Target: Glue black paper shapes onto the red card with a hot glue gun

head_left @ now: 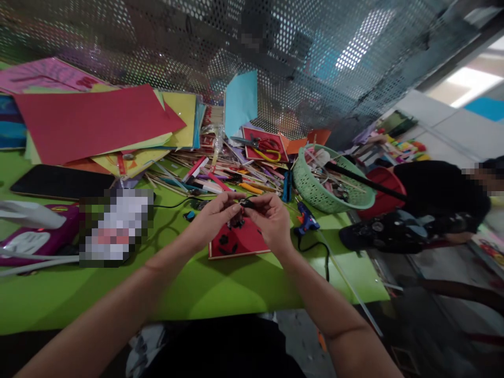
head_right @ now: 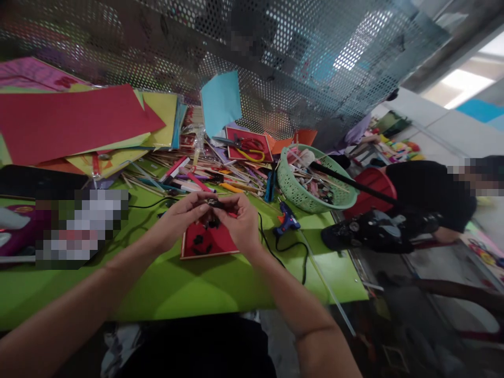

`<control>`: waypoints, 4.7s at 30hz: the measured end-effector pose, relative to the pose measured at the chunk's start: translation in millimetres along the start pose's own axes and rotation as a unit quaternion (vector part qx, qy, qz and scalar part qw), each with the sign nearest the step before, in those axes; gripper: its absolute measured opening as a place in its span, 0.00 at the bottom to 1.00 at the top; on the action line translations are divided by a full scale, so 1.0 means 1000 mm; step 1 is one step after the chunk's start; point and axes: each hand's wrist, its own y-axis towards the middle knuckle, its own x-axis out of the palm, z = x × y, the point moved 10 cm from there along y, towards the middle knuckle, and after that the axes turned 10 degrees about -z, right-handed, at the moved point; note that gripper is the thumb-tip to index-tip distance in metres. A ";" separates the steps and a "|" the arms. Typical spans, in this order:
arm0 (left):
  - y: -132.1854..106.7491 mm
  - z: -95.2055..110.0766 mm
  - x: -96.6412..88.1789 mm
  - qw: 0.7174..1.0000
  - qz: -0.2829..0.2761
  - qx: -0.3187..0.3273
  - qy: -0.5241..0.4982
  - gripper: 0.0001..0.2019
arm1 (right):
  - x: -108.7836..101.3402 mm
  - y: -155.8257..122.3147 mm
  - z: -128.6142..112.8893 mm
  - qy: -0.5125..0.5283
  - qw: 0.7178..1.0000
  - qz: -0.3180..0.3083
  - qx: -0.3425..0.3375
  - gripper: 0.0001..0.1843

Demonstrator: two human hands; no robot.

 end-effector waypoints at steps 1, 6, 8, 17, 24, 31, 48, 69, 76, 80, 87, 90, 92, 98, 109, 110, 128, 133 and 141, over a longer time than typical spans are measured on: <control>0.001 -0.004 0.000 1.000 0.002 -0.009 -0.029 0.18 | -0.001 0.000 0.003 0.031 0.999 0.009 0.013 0.14; 0.001 -0.010 -0.008 0.998 0.047 -0.002 -0.049 0.18 | 0.002 -0.001 0.010 0.088 0.996 0.009 0.031 0.17; 0.001 -0.012 -0.010 0.997 0.054 -0.007 -0.058 0.19 | 0.002 -0.002 0.009 0.062 0.998 0.004 0.022 0.17; 0.000 -0.019 -0.012 0.988 0.076 -0.039 -0.126 0.22 | 0.007 -0.008 -0.018 -0.174 0.983 -0.004 -0.057 0.14; 0.002 -0.019 -0.012 0.990 0.071 -0.037 -0.119 0.19 | 0.005 -0.006 -0.033 -0.249 0.963 -0.022 -0.103 0.04; 0.004 -0.016 -0.005 0.999 0.021 -0.020 -0.044 0.15 | 0.007 -0.002 -0.039 -0.299 0.945 -0.043 -0.127 0.08; -0.004 0.005 -0.020 0.991 0.070 0.092 0.068 0.12 | 0.046 -0.002 -0.055 -0.270 0.951 -0.110 -0.106 0.03; -0.002 0.006 -0.027 0.992 0.093 0.019 -0.080 0.15 | 0.021 0.019 -0.079 -0.401 0.901 -0.141 -0.089 0.08; -0.001 0.015 -0.030 0.994 0.098 0.049 0.010 0.12 | 0.047 0.041 -0.049 -0.548 0.808 -0.196 -0.090 0.13; -0.006 0.027 -0.036 0.975 0.137 0.082 0.156 0.11 | 0.056 0.043 -0.046 -0.596 0.770 -0.204 -0.101 0.13; -0.011 0.030 -0.027 0.947 0.141 0.099 0.273 0.12 | 0.061 0.041 -0.028 -0.623 0.748 -0.206 -0.100 0.12; -0.010 0.029 -0.025 0.952 0.135 0.093 0.260 0.11 | 0.060 0.039 -0.024 -0.617 0.755 -0.197 -0.107 0.12; -0.010 0.029 -0.024 0.954 0.134 0.089 0.251 0.11 | 0.059 0.037 -0.024 -0.610 0.763 -0.185 -0.112 0.12; -0.009 0.022 -0.025 0.965 0.128 0.072 0.217 0.10 | 0.056 0.037 -0.024 -0.570 0.795 -0.182 -0.101 0.12; -0.012 0.028 -0.023 0.950 0.134 0.093 0.266 0.13 | 0.055 0.038 -0.023 -0.520 0.823 -0.206 -0.106 0.14; -0.013 0.028 -0.023 0.947 0.136 0.097 0.274 0.13 | 0.055 0.038 -0.024 -0.519 0.823 -0.202 -0.111 0.14; -0.017 0.033 -0.021 0.927 0.152 0.133 0.317 0.16 | 0.052 0.039 -0.026 -0.412 0.885 -0.196 -0.094 0.15; -0.016 0.031 -0.022 0.935 0.148 0.125 0.298 0.15 | 0.050 0.038 -0.025 -0.406 0.889 -0.192 -0.087 0.14; -0.011 0.022 -0.029 0.958 0.146 0.082 0.231 0.14 | 0.050 0.038 -0.024 -0.380 0.896 -0.212 -0.091 0.15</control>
